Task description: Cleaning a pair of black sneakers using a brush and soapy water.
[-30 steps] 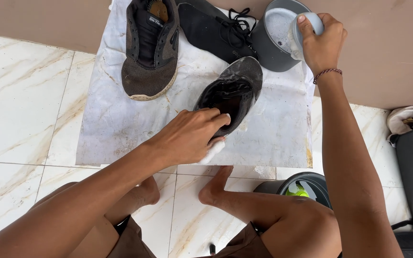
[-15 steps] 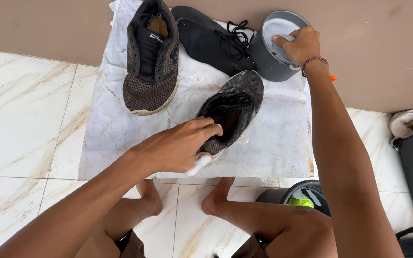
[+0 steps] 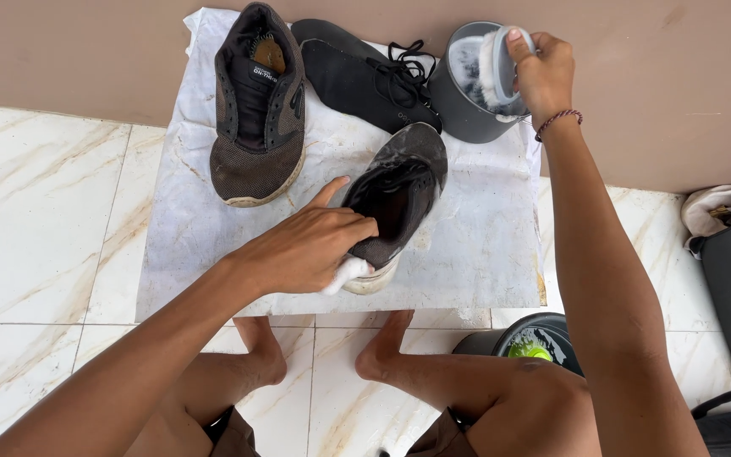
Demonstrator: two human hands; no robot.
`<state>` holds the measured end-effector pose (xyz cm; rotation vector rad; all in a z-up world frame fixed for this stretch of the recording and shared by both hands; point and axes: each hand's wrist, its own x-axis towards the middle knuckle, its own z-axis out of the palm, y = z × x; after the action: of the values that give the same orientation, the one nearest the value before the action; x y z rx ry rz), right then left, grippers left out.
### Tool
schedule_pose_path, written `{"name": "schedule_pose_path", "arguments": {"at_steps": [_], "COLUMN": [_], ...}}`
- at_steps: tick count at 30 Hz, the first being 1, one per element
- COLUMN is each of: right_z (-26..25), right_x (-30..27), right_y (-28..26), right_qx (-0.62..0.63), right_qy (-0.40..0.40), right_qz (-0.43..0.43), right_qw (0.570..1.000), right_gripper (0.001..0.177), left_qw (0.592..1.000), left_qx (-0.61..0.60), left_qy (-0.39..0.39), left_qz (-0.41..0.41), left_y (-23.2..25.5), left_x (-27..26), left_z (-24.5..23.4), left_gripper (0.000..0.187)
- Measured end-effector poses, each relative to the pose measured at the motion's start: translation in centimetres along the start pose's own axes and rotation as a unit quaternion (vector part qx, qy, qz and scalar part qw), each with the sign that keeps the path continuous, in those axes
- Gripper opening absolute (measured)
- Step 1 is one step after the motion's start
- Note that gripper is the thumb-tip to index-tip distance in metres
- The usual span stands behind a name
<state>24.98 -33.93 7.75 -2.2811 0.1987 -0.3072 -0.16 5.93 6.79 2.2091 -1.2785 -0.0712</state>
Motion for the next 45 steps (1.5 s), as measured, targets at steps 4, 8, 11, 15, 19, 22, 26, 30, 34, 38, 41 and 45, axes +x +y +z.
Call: {"name": "schedule_pose_path", "arguments": {"at_steps": [4,8,11,15,19,22,26,30,34,38,41,45], "right_z": [-3.6,-5.1,-4.1,-2.9,-2.8,-1.8,0.0,-2.2,-2.0,1.2,1.3,-2.8], "right_x": [-7.3,-15.4,-20.8,-25.5,-26.6,-29.4,-33.2,-28.8,-28.1,-33.5,-34.0,-28.4], "right_y": [-5.7,-7.9,-6.9,-4.8,-5.2,-8.4,-11.5,-8.0,-5.9,-9.9,-9.8,-5.2], "right_qx": [0.127,0.085,0.079,0.044,0.062,0.048,-0.015,-0.007,-0.004,-0.005,-0.026,-0.022], "right_qy": [-0.030,-0.014,0.002,0.002,-0.044,-0.051,-0.033,-0.039,-0.023,-0.026,-0.018,0.007], "right_qz": [-0.092,-0.216,-0.252,-0.354,-0.372,-0.419,-0.509,-0.472,-0.458,-0.503,-0.523,-0.471], "right_qw": [0.987,0.973,0.964,0.934,0.925,0.905,0.860,0.881,0.888,0.864,0.851,0.882], "right_gripper": [0.023,0.022,0.022,0.039,0.044,0.049,0.039,0.040,0.046,0.038,0.035,0.042], "left_qw": [0.991,0.949,0.928,0.913,0.908,0.906,0.905,0.904,0.906,0.906,0.908,0.896], "left_qx": [-0.112,-0.247,-0.302,-0.333,-0.339,-0.338,-0.342,-0.351,-0.345,-0.348,-0.349,-0.362], "left_qy": [0.063,0.139,0.196,0.233,0.242,0.248,0.244,0.238,0.239,0.230,0.217,0.238], "left_qz": [-0.029,-0.141,-0.092,-0.037,-0.049,-0.051,-0.062,-0.062,-0.060,-0.077,-0.087,-0.095], "left_y": [0.8,2.4,2.5,2.1,2.2,1.9,1.2,1.8,1.5,1.2,1.3,1.5], "left_x": [0.9,1.8,2.3,2.8,2.8,3.2,3.5,3.8,4.3,4.3,3.7,4.1], "left_z": [-0.1,-0.2,0.6,0.6,0.6,1.8,3.1,2.4,3.5,4.9,5.2,4.3], "left_gripper": [0.031,0.036,0.020,0.011,0.008,0.006,0.004,0.007,0.006,0.006,0.006,0.004]}}
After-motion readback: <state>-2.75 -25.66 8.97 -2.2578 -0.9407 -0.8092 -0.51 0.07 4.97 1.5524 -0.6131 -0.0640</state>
